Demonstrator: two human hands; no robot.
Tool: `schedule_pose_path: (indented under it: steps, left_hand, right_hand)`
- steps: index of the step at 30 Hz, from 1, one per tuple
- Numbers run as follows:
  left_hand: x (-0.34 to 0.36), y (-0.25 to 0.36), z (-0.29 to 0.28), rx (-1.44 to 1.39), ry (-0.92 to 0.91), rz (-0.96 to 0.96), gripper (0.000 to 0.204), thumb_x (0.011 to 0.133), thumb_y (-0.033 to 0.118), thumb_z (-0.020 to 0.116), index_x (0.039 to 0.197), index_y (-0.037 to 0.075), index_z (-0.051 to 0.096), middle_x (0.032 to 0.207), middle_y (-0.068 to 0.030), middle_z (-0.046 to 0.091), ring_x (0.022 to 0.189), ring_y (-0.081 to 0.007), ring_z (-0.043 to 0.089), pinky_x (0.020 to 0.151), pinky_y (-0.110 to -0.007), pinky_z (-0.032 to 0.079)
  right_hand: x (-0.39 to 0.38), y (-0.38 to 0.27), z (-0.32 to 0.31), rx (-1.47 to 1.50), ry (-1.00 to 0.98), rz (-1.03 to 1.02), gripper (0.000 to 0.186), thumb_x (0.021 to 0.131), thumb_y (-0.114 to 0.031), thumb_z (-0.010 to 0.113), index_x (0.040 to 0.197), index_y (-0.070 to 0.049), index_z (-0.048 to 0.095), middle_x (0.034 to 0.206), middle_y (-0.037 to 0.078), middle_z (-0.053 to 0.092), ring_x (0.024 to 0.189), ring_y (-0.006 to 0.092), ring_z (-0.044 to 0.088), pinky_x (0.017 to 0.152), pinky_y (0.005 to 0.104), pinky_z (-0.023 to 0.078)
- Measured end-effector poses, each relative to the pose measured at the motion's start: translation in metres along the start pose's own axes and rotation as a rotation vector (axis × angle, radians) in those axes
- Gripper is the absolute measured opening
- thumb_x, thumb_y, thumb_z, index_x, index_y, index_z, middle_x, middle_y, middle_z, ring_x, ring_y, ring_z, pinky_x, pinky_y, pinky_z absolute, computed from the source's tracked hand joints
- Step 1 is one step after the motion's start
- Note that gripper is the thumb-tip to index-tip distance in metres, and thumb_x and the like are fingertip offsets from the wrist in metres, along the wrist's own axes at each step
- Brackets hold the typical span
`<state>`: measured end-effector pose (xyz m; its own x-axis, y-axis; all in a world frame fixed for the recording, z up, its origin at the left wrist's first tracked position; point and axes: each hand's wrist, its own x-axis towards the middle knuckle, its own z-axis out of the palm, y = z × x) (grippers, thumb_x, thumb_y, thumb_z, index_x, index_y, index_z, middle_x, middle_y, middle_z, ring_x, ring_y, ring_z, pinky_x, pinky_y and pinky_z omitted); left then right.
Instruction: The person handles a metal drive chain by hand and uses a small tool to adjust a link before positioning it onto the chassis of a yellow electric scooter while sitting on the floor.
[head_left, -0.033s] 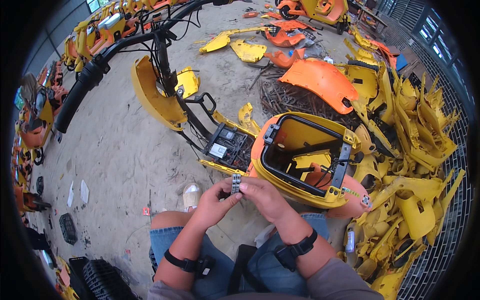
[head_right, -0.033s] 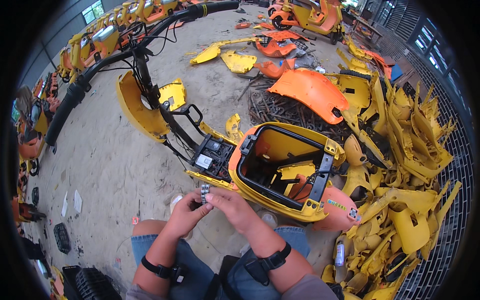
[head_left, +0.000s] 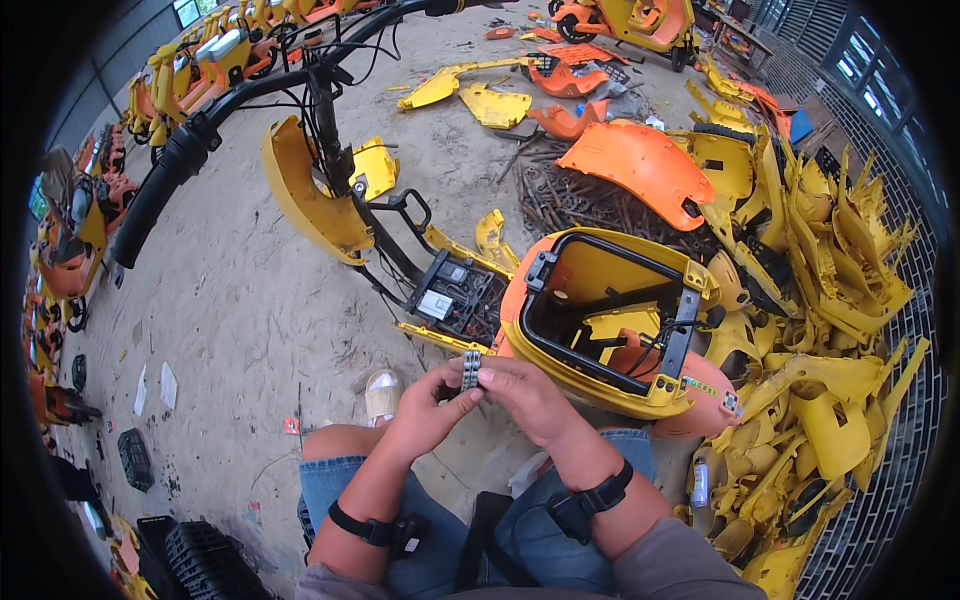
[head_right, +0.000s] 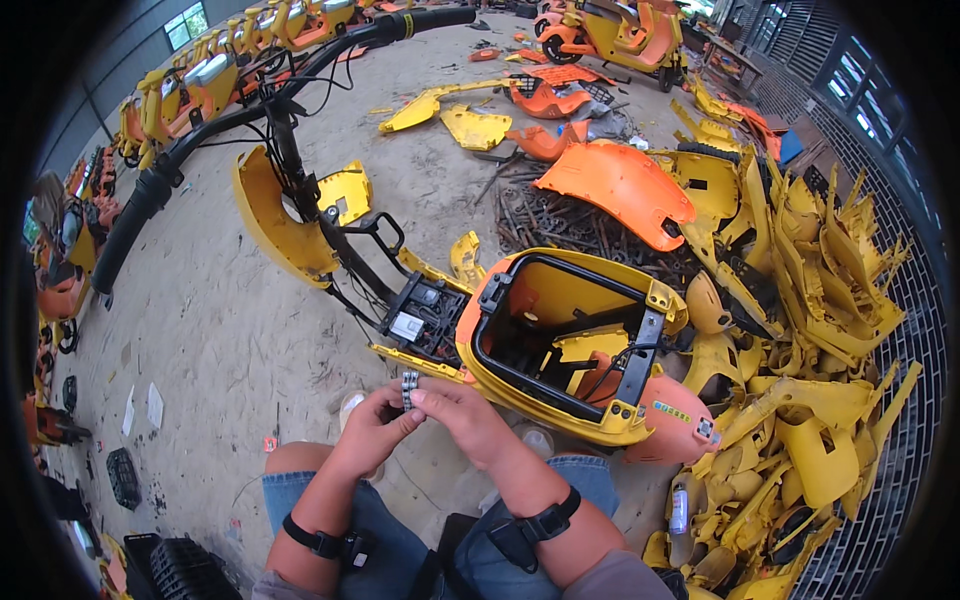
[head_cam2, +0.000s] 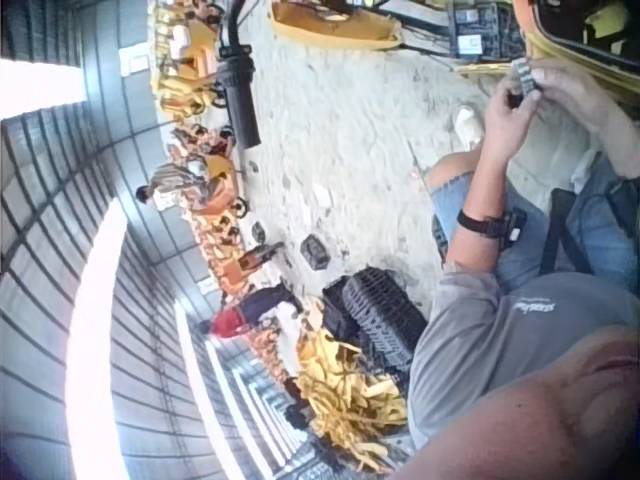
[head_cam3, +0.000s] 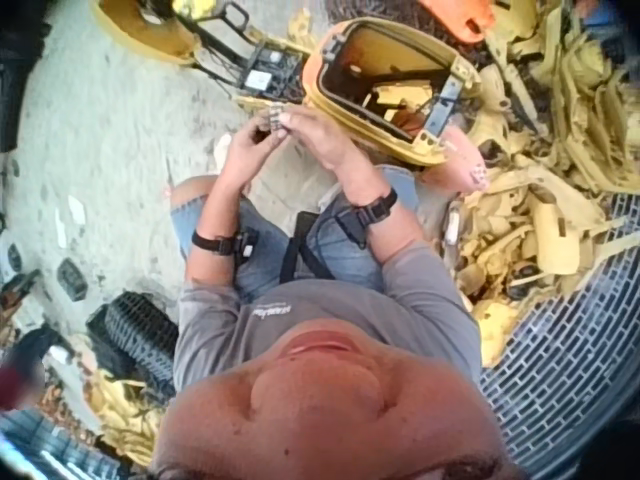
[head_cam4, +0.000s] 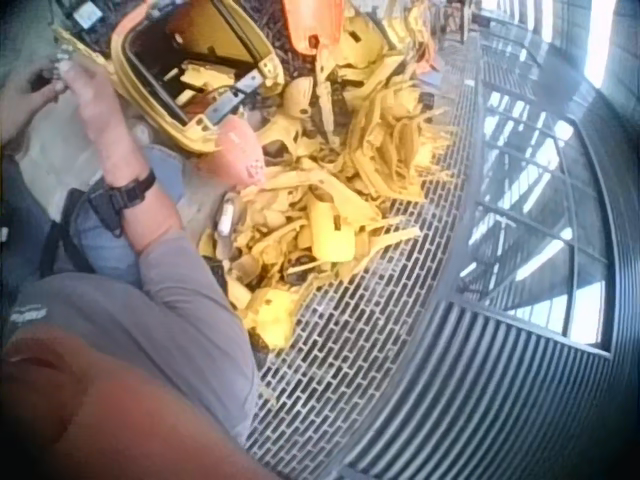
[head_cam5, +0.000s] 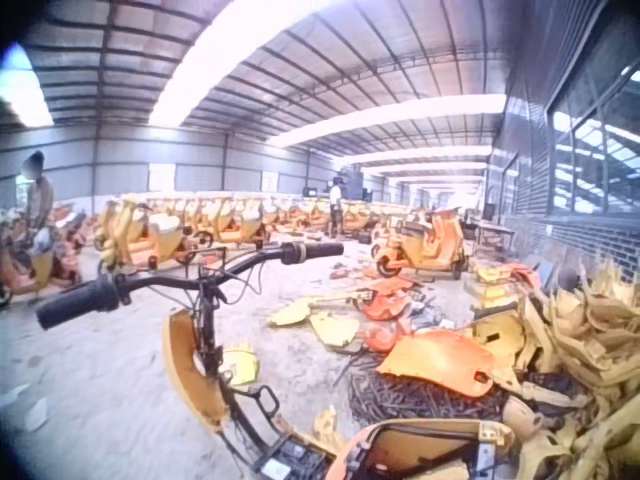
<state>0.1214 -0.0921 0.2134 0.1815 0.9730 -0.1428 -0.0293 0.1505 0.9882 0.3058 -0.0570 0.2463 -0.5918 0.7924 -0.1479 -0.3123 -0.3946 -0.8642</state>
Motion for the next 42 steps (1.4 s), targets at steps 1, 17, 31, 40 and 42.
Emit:
schedule_pose_path:
  steps: [1,17,31,40,42]
  left_hand:
    - [0.001,0.003,0.001,-0.022,-0.005,0.018,0.026,0.092,0.005,0.071,0.113,0.000,0.058,0.112,-0.0026,0.059,0.101,-0.0108,0.055,0.087,-0.029,0.049]
    - [-0.003,-0.016,0.001,-0.049,-0.025,0.089,0.032,0.092,0.002,0.069,0.122,0.001,0.058,0.110,-0.0038,0.064,0.101,-0.0123,0.060,0.089,-0.029,0.051]
    - [-0.005,-0.003,0.011,0.167,0.118,0.051,0.023,0.092,0.004,0.070,0.114,-0.001,0.064,0.101,-0.0045,0.068,0.091,-0.0112,0.062,0.082,-0.027,0.052]
    - [0.001,0.002,0.008,0.143,0.122,0.046,0.029,0.087,0.002,0.073,0.114,-0.002,0.062,0.112,-0.0088,0.067,0.101,-0.0159,0.065,0.091,-0.033,0.054]
    - [0.001,0.008,0.009,0.153,0.144,0.096,0.023,0.086,0.004,0.076,0.104,-0.002,0.063,0.118,-0.0113,0.067,0.104,-0.0177,0.064,0.092,-0.033,0.053]
  right_hand:
    - [0.000,0.000,0.001,-0.002,0.002,0.000,0.038,0.101,-0.023,0.052,0.124,0.005,0.063,0.120,0.009,0.066,0.112,0.0164,0.059,0.100,0.0305,0.044]
    - [-0.005,-0.001,0.014,-0.068,0.054,-0.003,0.034,0.100,-0.024,0.057,0.116,0.004,0.068,0.110,0.007,0.068,0.104,0.0143,0.060,0.094,0.0283,0.044]
    - [-0.006,-0.003,0.009,-0.149,0.039,-0.015,0.032,0.098,-0.020,0.057,0.116,0.005,0.067,0.110,0.007,0.068,0.103,0.0138,0.060,0.093,0.0286,0.045]
    - [0.001,-0.009,0.008,-0.064,0.038,0.030,0.033,0.097,-0.019,0.058,0.119,0.004,0.066,0.116,0.009,0.068,0.109,0.0151,0.059,0.097,0.0287,0.043]
    - [-0.002,-0.010,0.009,-0.020,0.054,0.013,0.033,0.096,-0.015,0.056,0.120,0.004,0.066,0.120,0.011,0.067,0.112,0.0179,0.060,0.100,0.0305,0.043]
